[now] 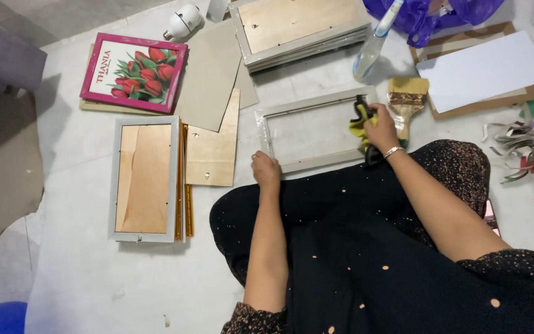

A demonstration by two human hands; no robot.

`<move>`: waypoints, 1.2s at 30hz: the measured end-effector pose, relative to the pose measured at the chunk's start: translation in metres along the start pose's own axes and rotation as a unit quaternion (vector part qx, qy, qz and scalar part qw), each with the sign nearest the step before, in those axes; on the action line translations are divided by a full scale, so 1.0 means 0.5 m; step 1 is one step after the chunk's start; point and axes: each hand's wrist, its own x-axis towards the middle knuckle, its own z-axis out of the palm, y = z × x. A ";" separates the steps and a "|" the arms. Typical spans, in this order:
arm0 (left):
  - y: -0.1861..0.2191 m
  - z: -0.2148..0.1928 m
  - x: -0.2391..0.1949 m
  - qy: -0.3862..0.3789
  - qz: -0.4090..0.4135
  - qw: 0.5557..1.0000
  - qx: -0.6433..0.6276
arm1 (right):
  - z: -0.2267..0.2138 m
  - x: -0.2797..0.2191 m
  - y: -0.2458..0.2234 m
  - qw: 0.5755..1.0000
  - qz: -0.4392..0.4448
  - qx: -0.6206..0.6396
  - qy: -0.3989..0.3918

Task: Cleaning the glass of a picture frame using a sponge and cleaning solution

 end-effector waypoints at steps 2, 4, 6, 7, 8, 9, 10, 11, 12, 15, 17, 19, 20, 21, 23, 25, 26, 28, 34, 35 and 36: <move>-0.009 -0.033 0.000 0.015 -0.030 0.999 -0.002 | 0.003 -0.005 -0.025 0.999 -0.037 -0.005 -0.009; -0.038 -0.052 0.003 0.028 -0.074 0.997 0.014 | 0.003 -0.005 -0.055 0.989 -0.102 -0.101 -0.037; -0.094 0.011 0.020 0.024 -0.089 0.996 0.021 | 0.058 0.038 -0.026 0.976 -0.111 -0.171 -0.073; -0.120 0.043 0.032 0.019 -0.100 0.995 0.025 | 0.085 0.061 -0.011 0.958 -0.117 -0.241 -0.104; -0.107 0.020 0.031 0.020 -0.102 0.994 0.026 | 0.121 0.068 -0.011 0.957 -0.119 -0.241 -0.106; -0.093 -0.001 0.026 -0.001 -0.089 0.996 0.023 | 0.155 0.073 -0.007 0.943 -0.117 -0.278 -0.139; -0.079 -0.022 0.022 -0.022 -0.077 0.997 0.020 | 0.190 0.077 -0.004 0.927 -0.115 -0.314 -0.172; -0.073 -0.033 0.021 -0.021 -0.080 0.996 0.021 | 0.205 0.045 -0.068 0.926 -0.117 -0.313 -0.174; -0.066 -0.043 0.021 -0.027 -0.081 0.996 0.025 | 0.219 0.012 -0.133 0.921 -0.158 -0.329 -0.137; -0.054 -0.055 0.028 -0.032 -0.084 0.995 0.037 | 0.307 -0.048 -0.244 0.898 -0.255 -0.338 -0.118; -0.056 -0.048 0.032 -0.032 -0.086 0.995 0.045 | 0.369 -0.065 -0.280 0.881 -0.309 -0.332 -0.137; -0.066 -0.032 0.035 -0.035 -0.095 0.994 0.044 | 0.418 -0.070 -0.306 0.879 -0.323 -0.298 -0.184; -0.077 -0.015 0.042 -0.034 -0.097 0.994 0.044 | 0.439 -0.060 -0.307 0.878 -0.325 -0.298 -0.185; -0.090 0.001 0.045 -0.039 -0.097 0.994 0.044 | 0.460 -0.055 -0.305 0.875 -0.336 -0.292 -0.190; -0.090 -0.005 0.039 -0.044 -0.097 0.993 0.043 | 0.486 -0.067 -0.290 0.872 -0.346 -0.287 -0.194; -0.063 -0.051 0.029 -0.066 -0.112 0.991 0.028 | 0.495 -0.094 -0.266 0.833 -0.460 -0.279 -0.124; -0.067 -0.049 0.035 -0.065 -0.109 0.991 0.027 | 0.447 -0.094 -0.267 0.834 -0.460 -0.281 -0.121; -0.079 -0.040 0.031 -0.073 -0.119 0.990 0.021 | 0.350 -0.107 -0.262 0.808 -0.514 -0.214 -0.192; -0.053 -0.065 0.003 -0.104 -0.106 0.989 -0.001 | 0.222 -0.008 -0.096 0.892 -0.291 -0.232 -0.256; -0.054 -0.062 -0.002 -0.104 -0.105 0.989 0.001 | 0.219 -0.002 -0.073 0.893 -0.290 -0.231 -0.255; -0.054 -0.060 -0.006 -0.103 -0.088 0.991 0.022 | 0.216 0.005 -0.050 0.909 -0.250 -0.253 -0.216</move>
